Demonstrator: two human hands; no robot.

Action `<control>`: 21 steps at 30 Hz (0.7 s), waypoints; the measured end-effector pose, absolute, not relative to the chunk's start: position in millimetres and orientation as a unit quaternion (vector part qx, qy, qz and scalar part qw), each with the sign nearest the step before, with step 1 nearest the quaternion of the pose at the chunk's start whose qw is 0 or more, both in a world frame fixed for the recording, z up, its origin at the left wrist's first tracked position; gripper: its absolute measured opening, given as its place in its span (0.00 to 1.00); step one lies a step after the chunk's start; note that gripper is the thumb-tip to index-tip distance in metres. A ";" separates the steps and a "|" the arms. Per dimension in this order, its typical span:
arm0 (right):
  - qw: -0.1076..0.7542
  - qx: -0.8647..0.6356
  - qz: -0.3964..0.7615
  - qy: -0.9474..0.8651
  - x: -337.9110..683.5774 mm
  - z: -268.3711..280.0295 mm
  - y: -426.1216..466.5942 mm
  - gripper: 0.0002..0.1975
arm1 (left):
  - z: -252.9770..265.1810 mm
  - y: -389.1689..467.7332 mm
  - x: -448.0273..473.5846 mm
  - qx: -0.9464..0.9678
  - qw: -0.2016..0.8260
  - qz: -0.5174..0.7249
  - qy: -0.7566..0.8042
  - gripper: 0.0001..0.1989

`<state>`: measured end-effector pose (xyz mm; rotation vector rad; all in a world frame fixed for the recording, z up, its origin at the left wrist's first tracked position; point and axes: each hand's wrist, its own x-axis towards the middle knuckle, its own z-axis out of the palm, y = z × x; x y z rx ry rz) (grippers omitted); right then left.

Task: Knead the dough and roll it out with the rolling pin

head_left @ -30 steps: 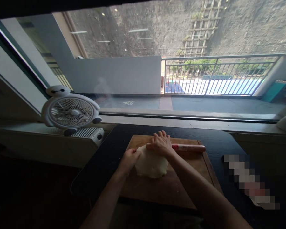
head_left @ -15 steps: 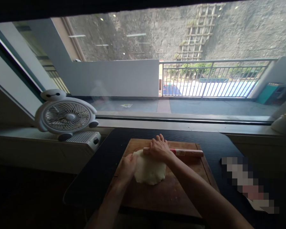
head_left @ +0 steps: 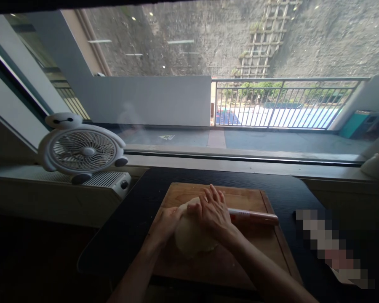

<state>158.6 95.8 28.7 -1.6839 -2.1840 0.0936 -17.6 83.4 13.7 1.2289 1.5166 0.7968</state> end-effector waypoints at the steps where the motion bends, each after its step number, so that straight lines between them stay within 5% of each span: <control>1: 0.180 -0.613 0.046 -0.768 159.4 30.5 102.0 0.21 | 12.8 82.3 -17.7 0.505 0.495 0.329 0.625 0.11; 6: 0.126 -0.667 0.123 -0.724 164.3 40.6 136.5 0.20 | 11.9 79.4 -18.4 0.499 0.497 0.329 0.629 0.10; 12: 0.216 -0.603 -0.007 -0.768 156.7 26.2 107.1 0.20 | 16.7 84.6 -16.3 0.503 0.500 0.319 0.629 0.13; 21: 0.178 -0.647 -0.015 -0.741 189.1 34.5 142.3 0.21 | 9.8 67.1 -11.1 0.528 0.392 0.373 0.655 0.19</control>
